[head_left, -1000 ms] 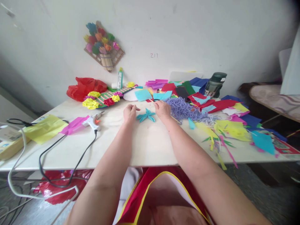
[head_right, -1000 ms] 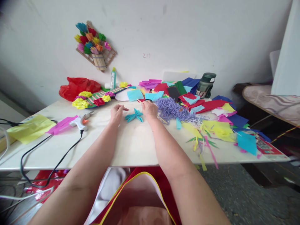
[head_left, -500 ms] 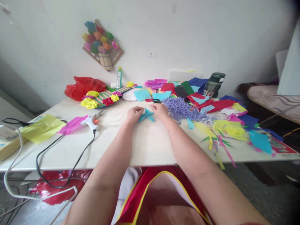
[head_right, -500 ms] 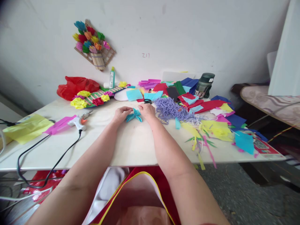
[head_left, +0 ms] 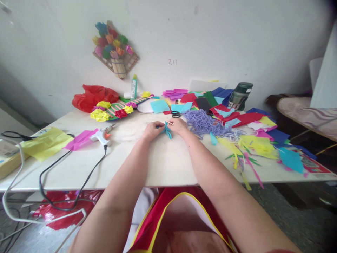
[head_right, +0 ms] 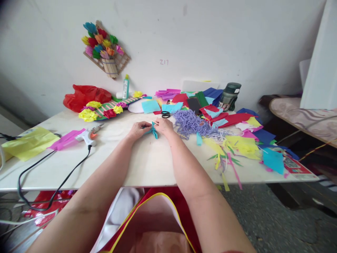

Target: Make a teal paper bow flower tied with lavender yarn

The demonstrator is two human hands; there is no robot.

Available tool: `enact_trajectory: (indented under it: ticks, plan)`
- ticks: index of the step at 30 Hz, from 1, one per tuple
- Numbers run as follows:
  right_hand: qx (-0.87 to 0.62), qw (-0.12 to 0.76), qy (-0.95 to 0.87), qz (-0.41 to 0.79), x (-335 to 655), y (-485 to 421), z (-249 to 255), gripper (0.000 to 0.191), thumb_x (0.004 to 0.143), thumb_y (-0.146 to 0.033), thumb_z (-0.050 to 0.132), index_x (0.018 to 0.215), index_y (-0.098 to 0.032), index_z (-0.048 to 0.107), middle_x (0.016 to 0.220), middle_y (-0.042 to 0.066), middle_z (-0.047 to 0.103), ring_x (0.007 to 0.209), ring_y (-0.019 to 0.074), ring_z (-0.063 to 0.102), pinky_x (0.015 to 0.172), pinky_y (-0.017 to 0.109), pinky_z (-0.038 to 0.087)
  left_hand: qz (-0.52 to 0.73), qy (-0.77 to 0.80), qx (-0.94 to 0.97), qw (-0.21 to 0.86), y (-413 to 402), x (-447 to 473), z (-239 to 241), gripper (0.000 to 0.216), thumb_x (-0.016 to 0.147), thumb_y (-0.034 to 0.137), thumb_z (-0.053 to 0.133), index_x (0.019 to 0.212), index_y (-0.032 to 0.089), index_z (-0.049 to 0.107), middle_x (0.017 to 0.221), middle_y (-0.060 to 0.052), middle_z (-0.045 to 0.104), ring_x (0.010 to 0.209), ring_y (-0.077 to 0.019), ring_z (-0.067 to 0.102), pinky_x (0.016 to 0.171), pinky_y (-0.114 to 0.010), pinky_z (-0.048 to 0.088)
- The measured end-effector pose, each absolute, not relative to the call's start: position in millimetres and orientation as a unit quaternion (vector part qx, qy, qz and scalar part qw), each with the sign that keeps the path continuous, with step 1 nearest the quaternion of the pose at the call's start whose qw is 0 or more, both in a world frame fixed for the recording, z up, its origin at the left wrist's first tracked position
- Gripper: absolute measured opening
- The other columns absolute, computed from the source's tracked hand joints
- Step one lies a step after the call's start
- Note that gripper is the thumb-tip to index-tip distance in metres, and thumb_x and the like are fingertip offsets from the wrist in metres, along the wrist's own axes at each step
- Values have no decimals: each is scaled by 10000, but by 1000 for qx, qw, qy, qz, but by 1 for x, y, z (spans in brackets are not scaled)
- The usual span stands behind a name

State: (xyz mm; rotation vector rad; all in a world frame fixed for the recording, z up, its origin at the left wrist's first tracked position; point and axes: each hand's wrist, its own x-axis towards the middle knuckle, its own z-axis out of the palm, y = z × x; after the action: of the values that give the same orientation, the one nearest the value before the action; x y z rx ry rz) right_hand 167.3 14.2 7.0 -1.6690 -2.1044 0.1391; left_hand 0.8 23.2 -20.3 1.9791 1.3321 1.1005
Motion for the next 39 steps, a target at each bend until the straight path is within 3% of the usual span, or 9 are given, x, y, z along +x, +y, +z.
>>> enact_trajectory:
  ticks: [7,16,22,26,35,39]
  plan:
    - [-613,210,-758,71,165,13,8,254,791,-339,510,920,-260,714,939,12,721,838,161,613,600,237,341,387,497,732,259,19,2,-16,225,665,295,608,804,155,715,826,-46,723,801,-195,638,782,-303,475]
    - [-603,238,-758,73,165,16,6,238,796,-335,531,907,-247,722,894,13,719,810,158,597,594,242,314,448,509,658,328,20,1,-15,249,637,338,615,776,143,684,704,-33,668,680,-168,589,639,-274,461]
    - [-568,254,-778,85,165,16,7,218,802,-296,544,914,-230,720,837,0,703,728,130,557,589,226,304,501,406,622,444,17,1,-9,373,562,211,637,928,138,616,863,-51,681,729,-143,604,669,-263,467]
    - [-553,260,-788,73,165,16,6,216,812,-313,535,870,-212,717,777,2,682,687,129,535,579,231,291,480,396,610,491,17,3,-10,440,546,160,645,977,141,561,777,-26,660,675,-136,599,644,-269,467]
    - [-556,268,-786,32,162,15,6,228,830,-335,521,904,-228,708,821,14,696,740,148,556,608,241,310,463,375,624,505,22,3,-19,361,592,195,643,936,139,550,718,-12,638,576,-133,595,574,-263,466]
    - [-566,262,-781,17,162,15,6,232,836,-334,514,915,-229,705,835,24,701,765,160,568,608,249,308,482,401,644,438,23,3,-18,330,560,191,671,874,147,585,777,-12,631,705,-136,603,643,-251,473]
